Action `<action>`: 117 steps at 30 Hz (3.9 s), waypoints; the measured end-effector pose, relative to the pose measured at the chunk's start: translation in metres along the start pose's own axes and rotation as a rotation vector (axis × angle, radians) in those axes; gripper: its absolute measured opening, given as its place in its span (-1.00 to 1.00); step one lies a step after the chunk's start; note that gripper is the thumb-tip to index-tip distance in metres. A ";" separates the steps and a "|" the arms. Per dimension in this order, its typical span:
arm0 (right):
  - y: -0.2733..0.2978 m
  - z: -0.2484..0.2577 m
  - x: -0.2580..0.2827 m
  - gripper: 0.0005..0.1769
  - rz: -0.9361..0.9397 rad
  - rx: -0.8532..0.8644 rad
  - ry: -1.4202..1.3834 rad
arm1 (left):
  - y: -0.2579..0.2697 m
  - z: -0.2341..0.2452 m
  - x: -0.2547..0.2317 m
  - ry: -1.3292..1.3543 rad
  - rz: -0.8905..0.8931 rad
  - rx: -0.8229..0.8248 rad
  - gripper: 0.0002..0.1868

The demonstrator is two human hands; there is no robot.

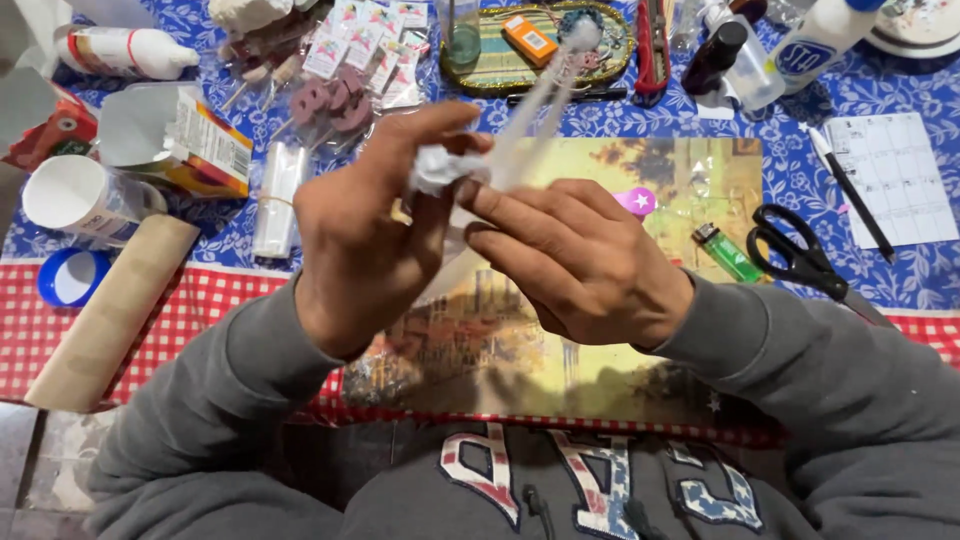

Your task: Packaging small number-shaped items into plastic bags and sealing them using various tools.

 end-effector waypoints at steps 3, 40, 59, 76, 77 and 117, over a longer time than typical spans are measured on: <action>0.009 -0.008 0.000 -0.60 -0.142 0.088 0.019 | 0.009 0.006 0.014 0.037 0.103 -0.090 -0.67; 0.065 -0.223 0.030 0.10 -0.381 0.507 -0.107 | 0.069 0.105 0.018 0.155 0.162 -0.186 -0.36; 0.123 -0.128 -0.005 0.07 -0.655 0.473 0.044 | 0.050 0.068 0.026 0.325 0.304 -0.182 -0.61; 0.140 -0.043 0.015 -0.50 -0.353 0.442 0.029 | 0.030 -0.014 0.035 0.326 0.517 0.224 -0.67; 0.144 -0.045 0.014 -0.51 -0.327 0.459 0.061 | 0.027 -0.017 0.030 0.246 0.467 0.265 -0.69; 0.042 0.082 -0.040 -0.92 -0.722 -0.108 -0.345 | 0.006 -0.009 0.004 0.358 0.472 0.229 -0.56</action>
Point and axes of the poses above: each hand's wrist, its own y-axis away from the middle knuckle, its own z-axis out of the back of the hand, x = y × z, the point moved 5 cm from there along -y, towards the middle knuckle, and after that the axes turned 3 degrees about -x, right-handed, at the moved point
